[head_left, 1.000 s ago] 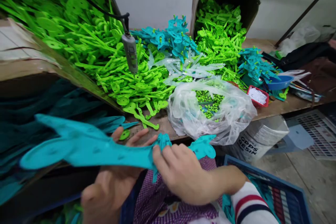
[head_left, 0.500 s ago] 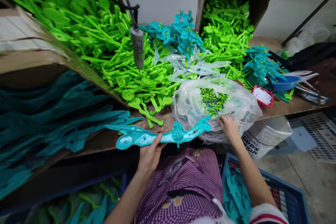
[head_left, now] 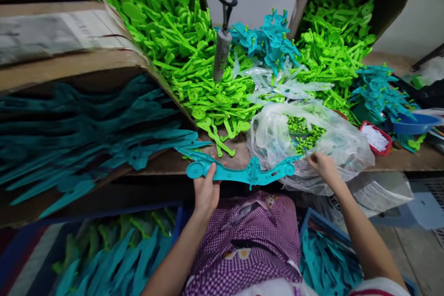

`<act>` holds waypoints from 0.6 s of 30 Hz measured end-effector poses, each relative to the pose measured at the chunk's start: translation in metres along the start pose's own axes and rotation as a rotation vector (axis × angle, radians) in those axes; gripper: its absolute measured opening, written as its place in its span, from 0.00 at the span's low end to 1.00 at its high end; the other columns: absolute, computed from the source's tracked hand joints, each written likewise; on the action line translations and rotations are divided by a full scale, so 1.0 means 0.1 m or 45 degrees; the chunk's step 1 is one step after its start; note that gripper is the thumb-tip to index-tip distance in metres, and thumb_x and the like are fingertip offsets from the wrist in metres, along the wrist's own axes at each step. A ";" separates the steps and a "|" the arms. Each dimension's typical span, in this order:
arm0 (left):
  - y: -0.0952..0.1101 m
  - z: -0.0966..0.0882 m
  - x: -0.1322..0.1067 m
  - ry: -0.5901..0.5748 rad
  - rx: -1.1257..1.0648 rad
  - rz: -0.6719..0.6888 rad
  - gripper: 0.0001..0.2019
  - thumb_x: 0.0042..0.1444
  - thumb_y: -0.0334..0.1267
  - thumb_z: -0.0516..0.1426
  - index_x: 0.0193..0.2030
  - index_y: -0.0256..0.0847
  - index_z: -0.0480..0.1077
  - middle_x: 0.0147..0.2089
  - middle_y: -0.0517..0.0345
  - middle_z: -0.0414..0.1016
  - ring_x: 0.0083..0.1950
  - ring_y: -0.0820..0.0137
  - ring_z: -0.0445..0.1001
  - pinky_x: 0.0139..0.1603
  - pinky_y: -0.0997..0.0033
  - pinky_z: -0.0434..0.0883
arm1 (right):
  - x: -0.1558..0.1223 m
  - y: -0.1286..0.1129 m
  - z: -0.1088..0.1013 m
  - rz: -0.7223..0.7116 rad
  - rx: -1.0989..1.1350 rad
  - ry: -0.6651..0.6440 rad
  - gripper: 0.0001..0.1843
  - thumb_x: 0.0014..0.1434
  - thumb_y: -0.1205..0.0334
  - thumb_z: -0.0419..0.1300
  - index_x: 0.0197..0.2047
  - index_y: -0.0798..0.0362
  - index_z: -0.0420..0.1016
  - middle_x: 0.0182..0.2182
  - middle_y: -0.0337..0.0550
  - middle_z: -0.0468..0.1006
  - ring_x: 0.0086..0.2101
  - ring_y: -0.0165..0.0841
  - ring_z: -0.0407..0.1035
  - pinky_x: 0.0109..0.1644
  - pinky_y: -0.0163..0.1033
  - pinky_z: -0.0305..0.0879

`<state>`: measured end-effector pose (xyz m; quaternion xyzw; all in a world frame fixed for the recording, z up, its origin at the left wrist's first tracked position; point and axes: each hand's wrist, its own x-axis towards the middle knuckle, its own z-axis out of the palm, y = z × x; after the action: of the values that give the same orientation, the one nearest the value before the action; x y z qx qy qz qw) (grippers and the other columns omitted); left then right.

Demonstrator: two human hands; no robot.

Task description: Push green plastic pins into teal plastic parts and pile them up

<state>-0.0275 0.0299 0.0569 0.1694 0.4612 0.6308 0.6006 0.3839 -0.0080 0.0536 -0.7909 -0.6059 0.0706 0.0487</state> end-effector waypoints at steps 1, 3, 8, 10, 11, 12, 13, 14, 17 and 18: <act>0.00 0.01 0.00 0.004 -0.010 0.028 0.23 0.48 0.38 0.69 0.51 0.47 0.72 0.54 0.54 0.77 0.47 0.64 0.80 0.52 0.61 0.75 | -0.04 -0.01 -0.06 0.070 0.148 0.131 0.09 0.60 0.57 0.60 0.37 0.55 0.74 0.31 0.48 0.79 0.34 0.38 0.76 0.40 0.39 0.66; -0.03 0.01 0.02 0.022 -0.022 0.084 0.22 0.49 0.39 0.69 0.51 0.46 0.72 0.53 0.54 0.77 0.47 0.65 0.79 0.53 0.62 0.74 | -0.16 -0.19 -0.18 0.182 0.564 0.367 0.12 0.58 0.55 0.61 0.39 0.55 0.73 0.28 0.45 0.78 0.30 0.37 0.75 0.37 0.40 0.68; -0.16 0.04 0.04 0.116 -0.017 0.128 0.18 0.48 0.40 0.69 0.45 0.42 0.72 0.44 0.55 0.79 0.42 0.67 0.79 0.49 0.63 0.75 | -0.43 -1.68 -0.21 -0.175 1.607 0.002 0.14 0.60 0.54 0.60 0.46 0.53 0.73 0.32 0.40 0.79 0.25 0.31 0.74 0.32 0.38 0.72; -0.15 0.08 0.02 0.120 -0.007 0.149 0.17 0.48 0.40 0.68 0.44 0.41 0.71 0.43 0.55 0.78 0.41 0.68 0.78 0.47 0.67 0.75 | -0.39 -2.36 -0.11 -0.376 1.702 -0.281 0.13 0.62 0.55 0.59 0.45 0.53 0.76 0.30 0.39 0.79 0.27 0.31 0.75 0.34 0.37 0.73; -0.12 0.11 0.01 0.104 0.005 0.172 0.17 0.49 0.40 0.68 0.44 0.41 0.71 0.44 0.55 0.78 0.42 0.68 0.78 0.47 0.68 0.75 | -0.34 -2.64 -0.07 -0.436 1.726 -0.339 0.13 0.62 0.55 0.58 0.45 0.53 0.76 0.30 0.39 0.79 0.28 0.31 0.76 0.36 0.37 0.73; -0.09 0.13 0.00 0.081 0.020 0.207 0.18 0.49 0.40 0.68 0.46 0.41 0.71 0.47 0.54 0.77 0.45 0.68 0.78 0.49 0.69 0.74 | -0.28 -2.87 -0.04 -0.487 1.723 -0.356 0.14 0.62 0.55 0.58 0.46 0.53 0.76 0.31 0.39 0.79 0.30 0.31 0.76 0.37 0.36 0.73; -0.05 0.16 -0.01 0.052 0.038 0.249 0.19 0.50 0.40 0.67 0.48 0.42 0.70 0.50 0.53 0.77 0.48 0.67 0.77 0.52 0.69 0.73 | -0.22 -3.05 -0.02 -0.528 1.705 -0.331 0.14 0.62 0.54 0.59 0.47 0.53 0.76 0.33 0.40 0.80 0.32 0.32 0.76 0.39 0.36 0.73; -0.01 0.19 -0.02 0.028 0.054 0.298 0.21 0.51 0.40 0.67 0.51 0.43 0.70 0.53 0.52 0.76 0.52 0.66 0.76 0.55 0.68 0.72 | -0.17 -3.18 -0.02 -0.569 1.670 -0.281 0.15 0.63 0.54 0.59 0.48 0.52 0.76 0.36 0.41 0.81 0.35 0.32 0.76 0.41 0.36 0.73; 0.07 0.25 -0.04 0.006 0.084 0.399 0.25 0.54 0.41 0.65 0.58 0.45 0.66 0.58 0.49 0.73 0.60 0.63 0.72 0.62 0.64 0.68 | -0.08 -3.34 -0.05 -0.701 1.504 -0.146 0.15 0.65 0.55 0.57 0.50 0.52 0.77 0.44 0.43 0.80 0.41 0.32 0.74 0.47 0.37 0.71; 0.08 0.26 -0.04 0.012 0.095 0.393 0.26 0.55 0.41 0.65 0.59 0.44 0.66 0.58 0.49 0.73 0.61 0.63 0.71 0.62 0.63 0.67 | -0.07 -3.35 -0.06 -0.725 1.462 -0.126 0.15 0.65 0.55 0.57 0.51 0.52 0.76 0.44 0.43 0.80 0.41 0.32 0.74 0.47 0.36 0.70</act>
<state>-0.0111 0.0373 0.0781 0.2575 0.4557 0.6988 0.4875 0.0639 0.0728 0.1144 -0.4429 -0.6593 0.4045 0.4534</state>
